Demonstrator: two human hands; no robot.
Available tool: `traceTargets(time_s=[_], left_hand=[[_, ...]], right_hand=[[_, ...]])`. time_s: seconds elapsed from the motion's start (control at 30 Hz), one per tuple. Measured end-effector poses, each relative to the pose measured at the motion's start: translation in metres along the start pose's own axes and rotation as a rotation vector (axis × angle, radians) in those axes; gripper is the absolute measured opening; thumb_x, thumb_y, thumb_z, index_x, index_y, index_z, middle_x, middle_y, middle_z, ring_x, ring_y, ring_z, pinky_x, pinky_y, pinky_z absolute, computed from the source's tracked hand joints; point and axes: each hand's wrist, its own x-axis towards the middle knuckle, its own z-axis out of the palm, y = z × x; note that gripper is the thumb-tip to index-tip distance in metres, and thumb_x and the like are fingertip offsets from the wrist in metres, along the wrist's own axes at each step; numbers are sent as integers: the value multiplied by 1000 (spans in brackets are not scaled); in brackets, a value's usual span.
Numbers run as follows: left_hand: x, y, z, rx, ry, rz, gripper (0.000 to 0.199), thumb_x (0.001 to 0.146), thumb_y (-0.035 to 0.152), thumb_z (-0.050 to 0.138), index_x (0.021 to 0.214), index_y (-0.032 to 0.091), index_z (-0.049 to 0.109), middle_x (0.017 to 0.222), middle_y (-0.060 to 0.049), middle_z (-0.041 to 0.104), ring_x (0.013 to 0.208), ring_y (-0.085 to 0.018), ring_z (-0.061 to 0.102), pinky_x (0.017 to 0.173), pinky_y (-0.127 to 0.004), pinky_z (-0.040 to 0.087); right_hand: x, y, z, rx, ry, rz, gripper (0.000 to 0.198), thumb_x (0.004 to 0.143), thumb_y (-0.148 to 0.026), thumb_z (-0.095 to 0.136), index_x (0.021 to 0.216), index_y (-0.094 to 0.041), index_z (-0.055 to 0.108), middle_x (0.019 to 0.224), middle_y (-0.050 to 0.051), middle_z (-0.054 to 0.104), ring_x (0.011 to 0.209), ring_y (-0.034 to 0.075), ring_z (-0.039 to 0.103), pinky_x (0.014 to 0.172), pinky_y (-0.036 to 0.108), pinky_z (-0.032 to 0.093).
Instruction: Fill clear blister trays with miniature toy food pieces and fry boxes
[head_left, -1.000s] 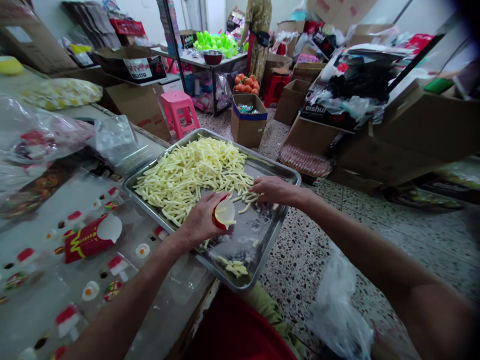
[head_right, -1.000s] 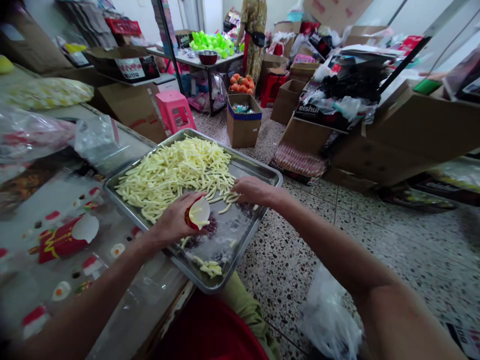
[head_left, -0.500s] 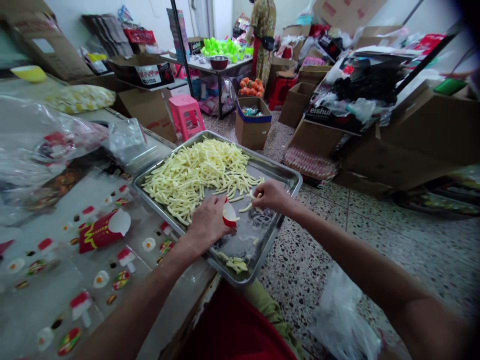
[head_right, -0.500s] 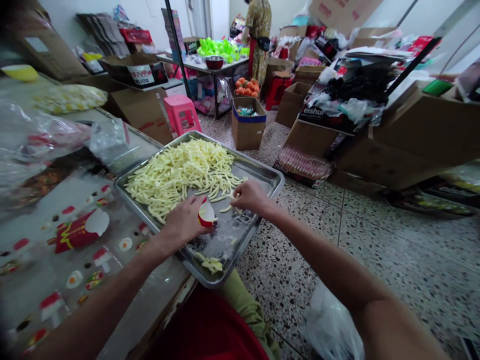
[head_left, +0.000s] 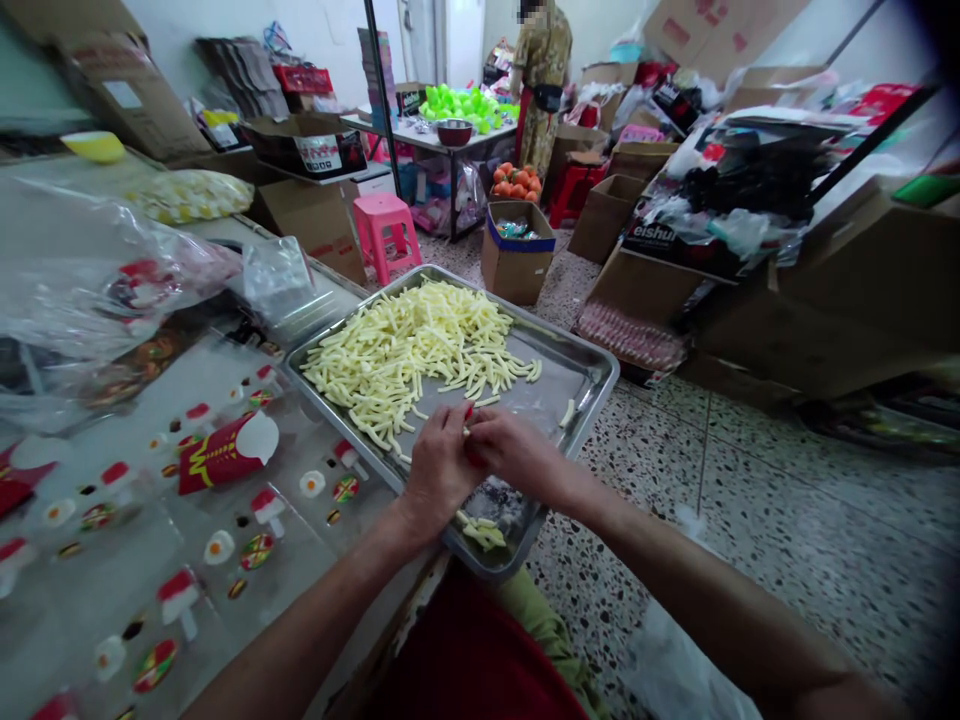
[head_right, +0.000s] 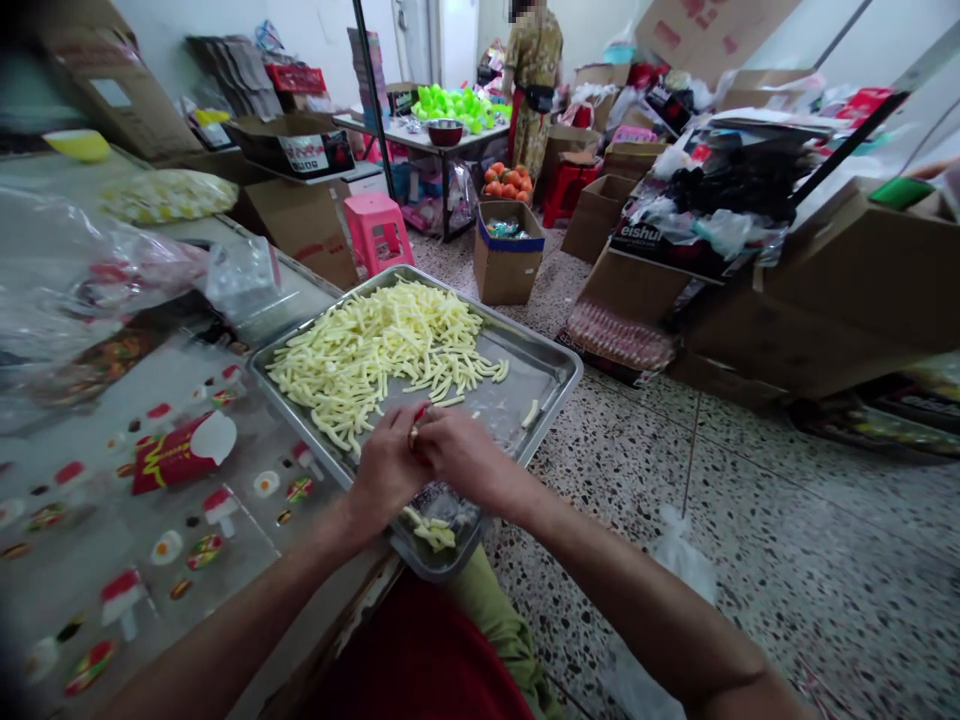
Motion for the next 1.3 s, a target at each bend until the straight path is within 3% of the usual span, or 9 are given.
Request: traceTargets(time_s=[0.13,0.23,0.3,0.4,0.57,0.77,0.9,1.07,1.3], left_hand=[[2,-6,-13,-72,37,-1,75,67,23,78,135,20,47,119,-10,60,110,-27,59,100,-38,48],[8,-16,-24,-84,55,-85,80,64,31,85,135,23,48,124,-9,60,115,-28,58,103,-41,46],[10,-25,-31,-99,76,-149,84,62,36,88,135,23,49,127,-9,60,117,-29,58,104,-42,46],[12,-37,-40,-82,100,-212,87,60,40,90,135,22,49,131,-9,60,120,-29,58,105,-43,45],[11,-48,-55,-9,79,-171,86,63,44,88,136,21,49,131,-9,61,119,-28,58,105,-40,46],[6,-49,-64,49,82,-153,88,62,44,88,137,21,49,128,-10,61,117,-29,58,104,-42,47],[3,-44,-67,40,17,-169,87,60,41,89,136,22,50,127,-10,61,117,-29,59,104,-43,46],[9,-38,-60,36,-97,-161,91,56,40,91,136,20,50,132,-13,59,122,-31,57,106,-44,45],[10,-39,-43,32,-200,-137,96,52,40,92,135,16,51,127,-14,60,119,-33,58,102,-44,47]], right_hand=[[23,16,-20,163,-153,123,2,77,-17,75,78,-18,76,71,-1,68,64,11,55,60,24,39],[49,46,-47,96,-93,162,17,83,-30,73,95,-19,78,78,1,71,65,12,57,61,25,40],[66,64,-58,-164,-49,49,18,87,-25,68,101,-21,78,87,3,70,70,13,57,66,27,39],[84,75,-59,-554,-203,-149,25,82,-16,68,103,-26,77,93,4,67,78,15,56,72,30,36],[92,71,-47,-803,-334,-337,6,83,-15,68,82,-20,72,90,6,63,90,21,53,79,34,32],[88,62,-47,-766,-411,-368,6,82,-17,69,79,-21,72,93,6,63,99,24,48,86,35,32],[77,53,-52,-616,-491,-327,21,76,-9,69,89,-24,75,88,3,62,92,20,51,85,32,36],[64,52,-55,-518,-473,-314,32,71,-11,73,101,-22,74,98,4,62,89,19,53,78,29,40],[56,67,-35,-560,-413,-262,13,79,-10,63,77,-18,73,89,4,66,81,15,57,69,26,37]])
